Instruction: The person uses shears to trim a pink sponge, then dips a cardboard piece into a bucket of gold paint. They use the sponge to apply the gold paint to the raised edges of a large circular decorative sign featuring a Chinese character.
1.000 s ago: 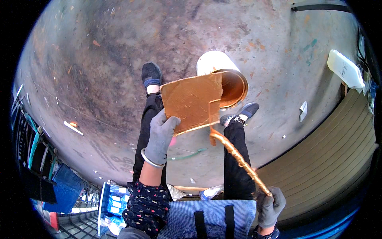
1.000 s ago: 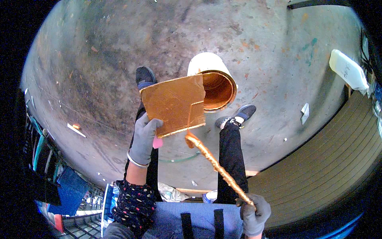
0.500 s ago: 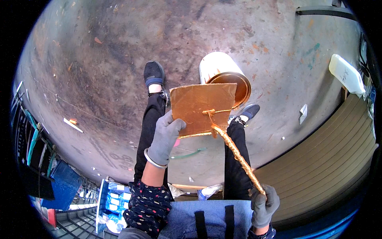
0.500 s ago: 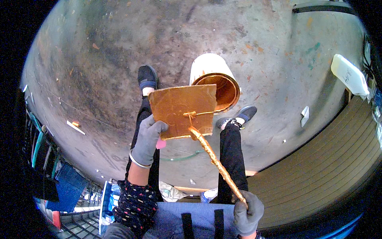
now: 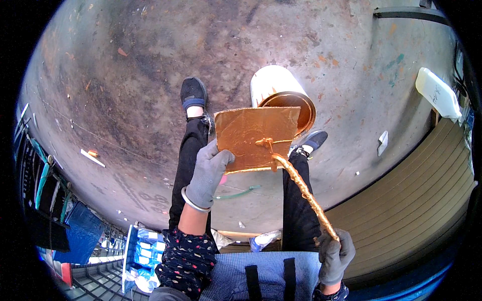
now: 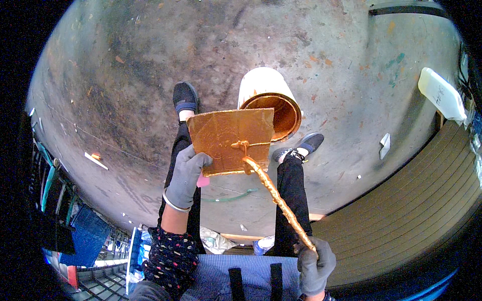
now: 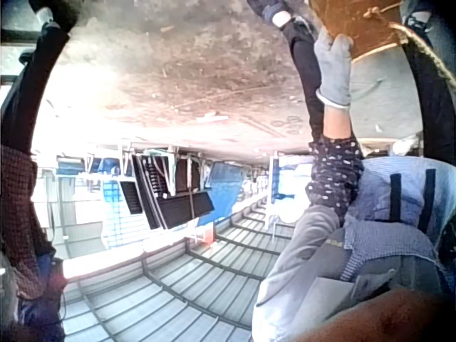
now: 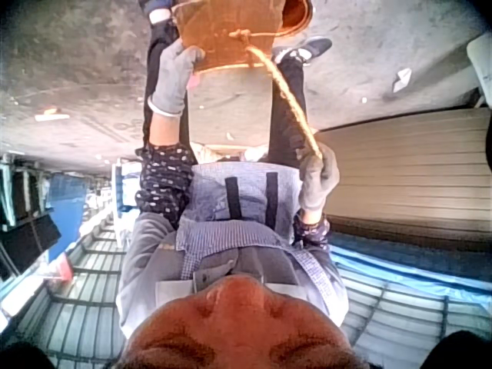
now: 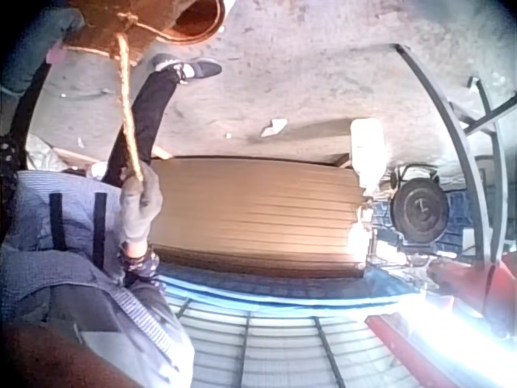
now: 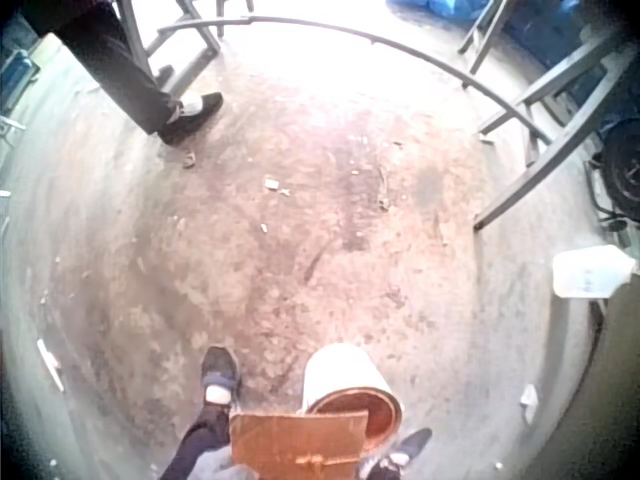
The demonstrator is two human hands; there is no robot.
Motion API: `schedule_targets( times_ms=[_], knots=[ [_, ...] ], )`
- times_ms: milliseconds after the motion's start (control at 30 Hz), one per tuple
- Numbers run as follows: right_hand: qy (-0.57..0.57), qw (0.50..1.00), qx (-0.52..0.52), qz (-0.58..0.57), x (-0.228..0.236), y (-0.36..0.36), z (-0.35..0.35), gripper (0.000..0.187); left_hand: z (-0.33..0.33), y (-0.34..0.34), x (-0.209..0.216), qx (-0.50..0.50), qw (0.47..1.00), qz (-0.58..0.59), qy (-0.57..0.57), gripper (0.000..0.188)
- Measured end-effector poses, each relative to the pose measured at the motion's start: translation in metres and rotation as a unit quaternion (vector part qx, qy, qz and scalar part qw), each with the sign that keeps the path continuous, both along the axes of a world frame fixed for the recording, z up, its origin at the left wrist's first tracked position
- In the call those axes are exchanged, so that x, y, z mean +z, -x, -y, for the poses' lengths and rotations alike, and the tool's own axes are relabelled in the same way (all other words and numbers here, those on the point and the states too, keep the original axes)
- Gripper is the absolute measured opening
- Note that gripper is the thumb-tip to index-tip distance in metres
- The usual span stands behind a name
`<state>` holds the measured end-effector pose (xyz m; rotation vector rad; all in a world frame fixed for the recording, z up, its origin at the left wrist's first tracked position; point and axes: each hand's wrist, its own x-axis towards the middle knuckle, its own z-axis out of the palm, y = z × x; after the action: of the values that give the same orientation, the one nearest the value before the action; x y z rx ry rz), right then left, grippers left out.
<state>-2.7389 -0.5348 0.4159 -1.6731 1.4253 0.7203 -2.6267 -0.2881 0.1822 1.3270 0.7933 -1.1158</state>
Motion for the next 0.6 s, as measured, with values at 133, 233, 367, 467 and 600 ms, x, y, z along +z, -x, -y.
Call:
schedule_targets(
  times_ms=[133,233,367,467,600],
  knots=[
    [-0.008,0.998,-0.045,0.036,-0.003,-0.004,0.000,0.058,0.002,-0.001,0.000,0.003,1.000,0.003,0.005,0.024],
    [-0.007,0.999,-0.042,0.030,-0.004,-0.005,0.000,0.058,0.001,0.000,-0.002,0.001,1.000,0.000,0.005,0.023],
    [-0.006,0.999,-0.018,0.025,-0.004,0.003,0.003,0.060,0.002,0.000,0.000,0.004,1.000,-0.001,0.001,0.022],
    [0.004,0.999,-0.020,0.024,-0.006,-0.003,0.000,0.061,0.000,0.003,-0.002,-0.006,1.000,0.006,0.004,0.022],
    [-0.011,0.999,-0.028,0.018,-0.004,0.000,0.005,0.062,-0.002,0.005,-0.003,-0.001,1.000,0.008,0.008,0.023]
  ],
)
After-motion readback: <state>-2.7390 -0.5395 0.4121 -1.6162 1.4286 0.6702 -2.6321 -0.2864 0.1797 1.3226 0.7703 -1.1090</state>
